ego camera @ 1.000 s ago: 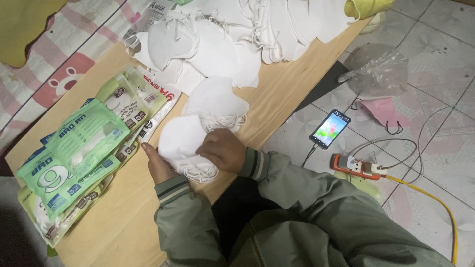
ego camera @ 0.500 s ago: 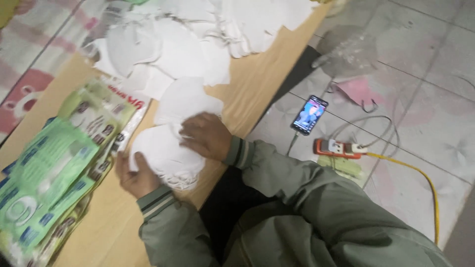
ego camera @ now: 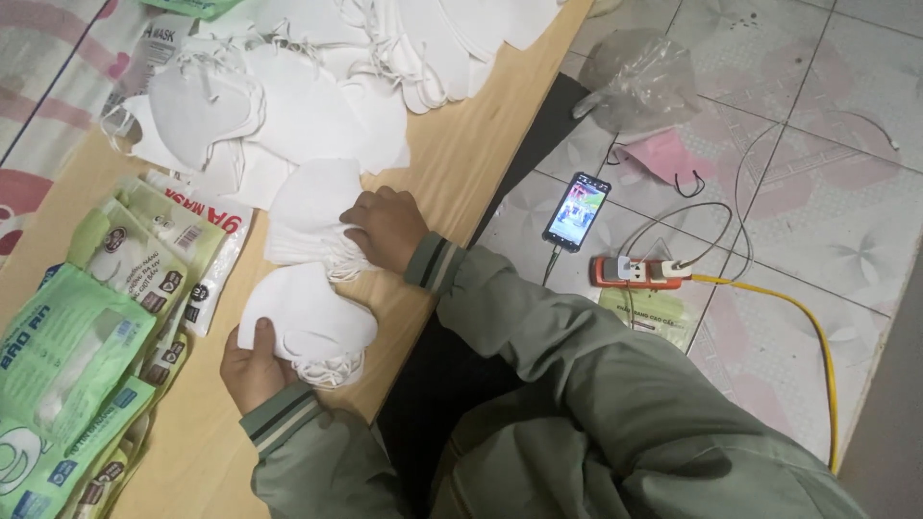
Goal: Sorting and stacking white face masks on a low wooden board while sitting on the floor.
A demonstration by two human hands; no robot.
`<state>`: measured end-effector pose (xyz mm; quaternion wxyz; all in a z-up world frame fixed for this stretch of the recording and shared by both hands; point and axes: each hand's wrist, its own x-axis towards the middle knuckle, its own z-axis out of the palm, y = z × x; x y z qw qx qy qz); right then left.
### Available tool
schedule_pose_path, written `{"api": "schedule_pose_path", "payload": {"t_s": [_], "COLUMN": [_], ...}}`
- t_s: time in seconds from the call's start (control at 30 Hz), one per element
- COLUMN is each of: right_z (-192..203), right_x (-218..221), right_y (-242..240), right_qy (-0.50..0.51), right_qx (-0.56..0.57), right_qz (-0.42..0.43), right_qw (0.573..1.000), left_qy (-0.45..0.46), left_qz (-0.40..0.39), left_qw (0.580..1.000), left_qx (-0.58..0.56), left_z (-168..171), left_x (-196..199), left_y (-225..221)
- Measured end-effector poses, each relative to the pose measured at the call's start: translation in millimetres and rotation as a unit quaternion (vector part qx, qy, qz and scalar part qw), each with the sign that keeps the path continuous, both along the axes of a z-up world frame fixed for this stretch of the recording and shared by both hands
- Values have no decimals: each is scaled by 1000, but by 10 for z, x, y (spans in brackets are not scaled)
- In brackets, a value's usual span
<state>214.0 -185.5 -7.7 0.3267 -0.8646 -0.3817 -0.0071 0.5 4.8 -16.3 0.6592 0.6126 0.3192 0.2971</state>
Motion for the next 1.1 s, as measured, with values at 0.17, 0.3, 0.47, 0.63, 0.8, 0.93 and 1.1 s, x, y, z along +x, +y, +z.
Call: {"api": "schedule_pose_path", "payload": {"t_s": [0.17,0.3,0.47,0.63,0.8,0.93,1.1], "right_z": [149,269,177,-38,-149,-125,111], "right_x": [-52,-334,-750,-1008,-1029,-619,-88], "right_y": [-65,-81,30,136,138,125,-30], "right_qy": [-11,-172,-205,-236,-189,-114,-32], "right_qx": [82,209,187,188,268,297,-31], "right_qz": [-17,15,77,90,144,147,18], "right_qw": [996,962,958,949,934,937,999], "left_qy": [18,31,50,117,-33,-44,-57], "left_qz": [-7,-12,32,76,36,25,14], "left_qw": [1000,999,998,990,997,998,997], "left_qx": [4,19,-28,-28,-51,-44,-41], "left_z": [-37,64,-225,248,124,9,-40], "left_x": [2,26,-27,151,88,66,56], "left_y": [24,-30,233,-73,-118,-16,52]}}
